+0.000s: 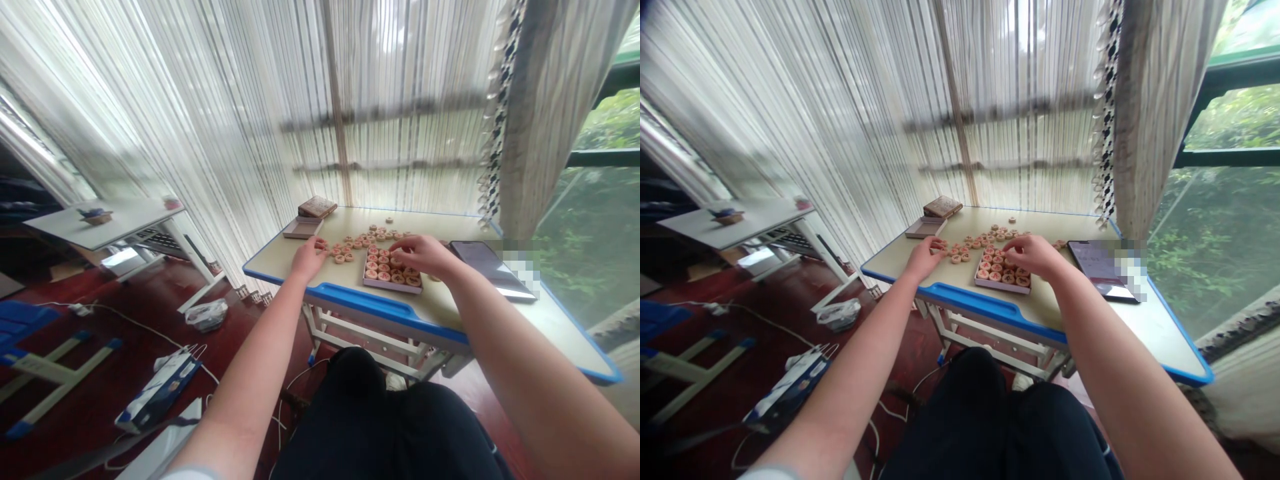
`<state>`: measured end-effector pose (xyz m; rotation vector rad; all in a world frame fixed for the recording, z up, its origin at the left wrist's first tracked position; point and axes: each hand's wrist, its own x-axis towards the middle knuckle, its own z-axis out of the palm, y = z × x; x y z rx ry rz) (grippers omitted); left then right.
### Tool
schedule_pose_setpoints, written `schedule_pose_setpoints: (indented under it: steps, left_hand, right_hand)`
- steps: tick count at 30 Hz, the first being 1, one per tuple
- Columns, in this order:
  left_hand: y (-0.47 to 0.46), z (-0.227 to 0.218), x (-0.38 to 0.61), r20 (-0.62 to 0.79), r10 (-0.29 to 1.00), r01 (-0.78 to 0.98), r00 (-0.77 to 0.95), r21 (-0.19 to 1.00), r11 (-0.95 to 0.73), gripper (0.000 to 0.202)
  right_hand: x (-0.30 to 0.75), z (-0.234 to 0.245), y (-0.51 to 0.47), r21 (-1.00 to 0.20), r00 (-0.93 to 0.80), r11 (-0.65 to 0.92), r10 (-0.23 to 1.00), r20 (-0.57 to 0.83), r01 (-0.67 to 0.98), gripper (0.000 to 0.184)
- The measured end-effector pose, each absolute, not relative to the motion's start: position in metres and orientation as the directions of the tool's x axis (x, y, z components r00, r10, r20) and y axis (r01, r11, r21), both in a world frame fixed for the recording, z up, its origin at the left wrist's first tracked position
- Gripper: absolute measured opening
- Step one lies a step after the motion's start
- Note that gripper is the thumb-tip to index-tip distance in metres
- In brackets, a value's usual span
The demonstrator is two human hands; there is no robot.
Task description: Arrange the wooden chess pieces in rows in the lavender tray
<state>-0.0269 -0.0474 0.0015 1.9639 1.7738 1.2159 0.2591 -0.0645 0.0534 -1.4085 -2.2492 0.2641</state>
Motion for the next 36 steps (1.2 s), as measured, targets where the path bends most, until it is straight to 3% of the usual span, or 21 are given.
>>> schedule_pose_setpoints:
  steps: [4,10,18,22,29,36]
  left_hand:
    - [-0.044,-0.001,-0.028,0.409,0.908,0.577,-0.093,0.765,-0.286,0.046]
    - [-0.036,-0.006,-0.032,0.325,0.945,0.332,-0.035,0.896,-0.296,0.04]
    - [-0.04,-0.003,-0.035,0.39,0.915,0.22,-0.099,0.906,-0.362,0.033]
    - [-0.047,0.007,-0.024,0.438,0.891,0.205,-0.119,0.889,-0.41,0.031]
    - [-0.042,0.03,0.045,0.343,0.933,-0.032,0.106,0.939,-0.342,0.027]
    - [-0.019,0.04,0.081,0.345,0.862,-0.154,0.372,0.938,-0.309,0.034]
  right_hand:
    - [0.256,0.053,-0.065,-0.385,-0.396,0.498,0.862,0.316,0.777,0.031]
    - [0.258,0.049,-0.063,-0.391,-0.376,0.495,0.861,0.343,0.776,0.032]
    - [0.263,0.049,-0.064,-0.41,-0.271,0.422,0.885,0.378,0.808,0.035]
    - [0.26,0.052,-0.069,-0.384,-0.352,0.546,0.81,0.468,0.745,0.035]
    - [0.256,0.049,-0.072,-0.292,-0.367,0.624,0.708,0.603,0.725,0.035]
    - [0.259,0.044,-0.064,-0.259,-0.324,0.609,0.679,0.659,0.749,0.03]
